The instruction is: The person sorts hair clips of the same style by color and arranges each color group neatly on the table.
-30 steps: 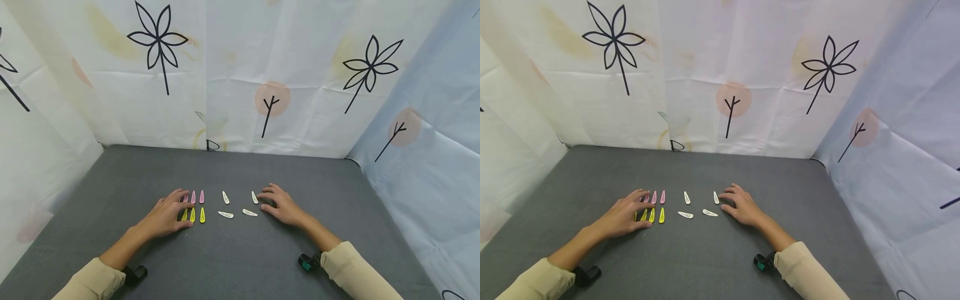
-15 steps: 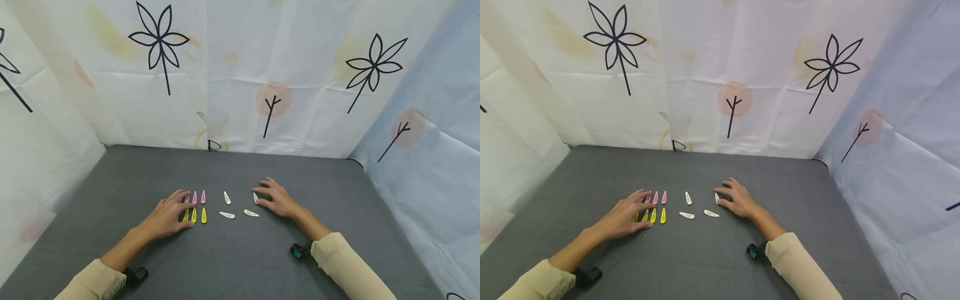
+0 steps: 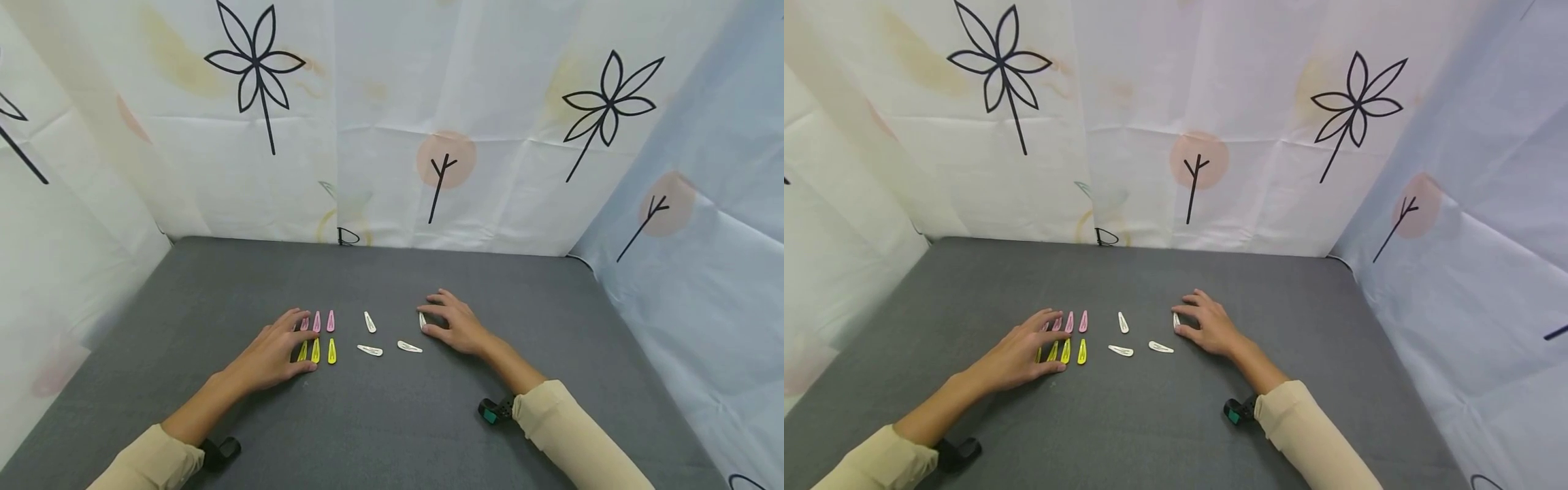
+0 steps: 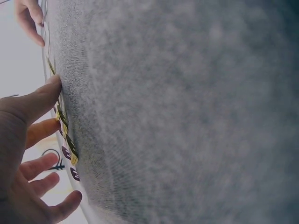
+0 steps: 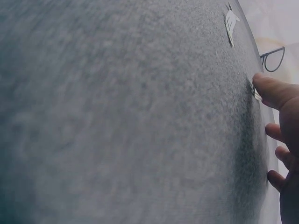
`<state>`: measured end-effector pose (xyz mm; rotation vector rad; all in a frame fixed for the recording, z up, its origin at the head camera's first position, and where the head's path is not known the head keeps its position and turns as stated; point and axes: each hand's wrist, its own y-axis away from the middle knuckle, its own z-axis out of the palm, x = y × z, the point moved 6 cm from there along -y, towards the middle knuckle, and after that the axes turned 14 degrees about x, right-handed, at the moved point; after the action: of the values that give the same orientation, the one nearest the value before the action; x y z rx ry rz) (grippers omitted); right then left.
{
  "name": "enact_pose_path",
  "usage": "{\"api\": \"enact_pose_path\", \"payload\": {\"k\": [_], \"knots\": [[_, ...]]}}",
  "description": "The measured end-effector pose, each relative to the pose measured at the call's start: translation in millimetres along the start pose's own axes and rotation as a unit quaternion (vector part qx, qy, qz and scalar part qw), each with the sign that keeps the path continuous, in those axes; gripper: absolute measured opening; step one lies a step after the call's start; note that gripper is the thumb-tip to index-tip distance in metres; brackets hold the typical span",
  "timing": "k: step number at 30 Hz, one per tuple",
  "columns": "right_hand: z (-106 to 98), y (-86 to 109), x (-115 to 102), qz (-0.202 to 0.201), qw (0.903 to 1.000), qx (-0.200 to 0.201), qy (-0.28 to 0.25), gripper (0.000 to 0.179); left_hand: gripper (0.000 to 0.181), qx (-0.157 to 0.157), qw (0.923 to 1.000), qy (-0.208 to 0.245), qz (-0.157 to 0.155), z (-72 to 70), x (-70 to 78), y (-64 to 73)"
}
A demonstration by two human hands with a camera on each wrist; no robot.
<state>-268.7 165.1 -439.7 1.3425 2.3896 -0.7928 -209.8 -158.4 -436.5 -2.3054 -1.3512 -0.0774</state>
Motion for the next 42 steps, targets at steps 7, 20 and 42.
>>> {"api": "enact_pose_path", "payload": {"k": [7, 20, 42], "knots": [[-2, 2.9, 4, -0.002, 0.9999, 0.014, 0.004, 0.044, 0.055, 0.009, 0.9999, 0.0, 0.014, -3.0, 4.0, 0.4], [-2, 5.2, 8, -0.017, 0.9994, 0.027, -0.01, 0.043, 0.041, 0.072, 0.9953, 0.002, 0.065, 4.4, 52.7, -10.3], [-1, 7.1, 12, -0.011, 0.9995, 0.025, -0.018, 0.044, 0.052, 0.042, 0.9986, -0.007, 0.03, 34.0, 78.2, -39.2]]}}
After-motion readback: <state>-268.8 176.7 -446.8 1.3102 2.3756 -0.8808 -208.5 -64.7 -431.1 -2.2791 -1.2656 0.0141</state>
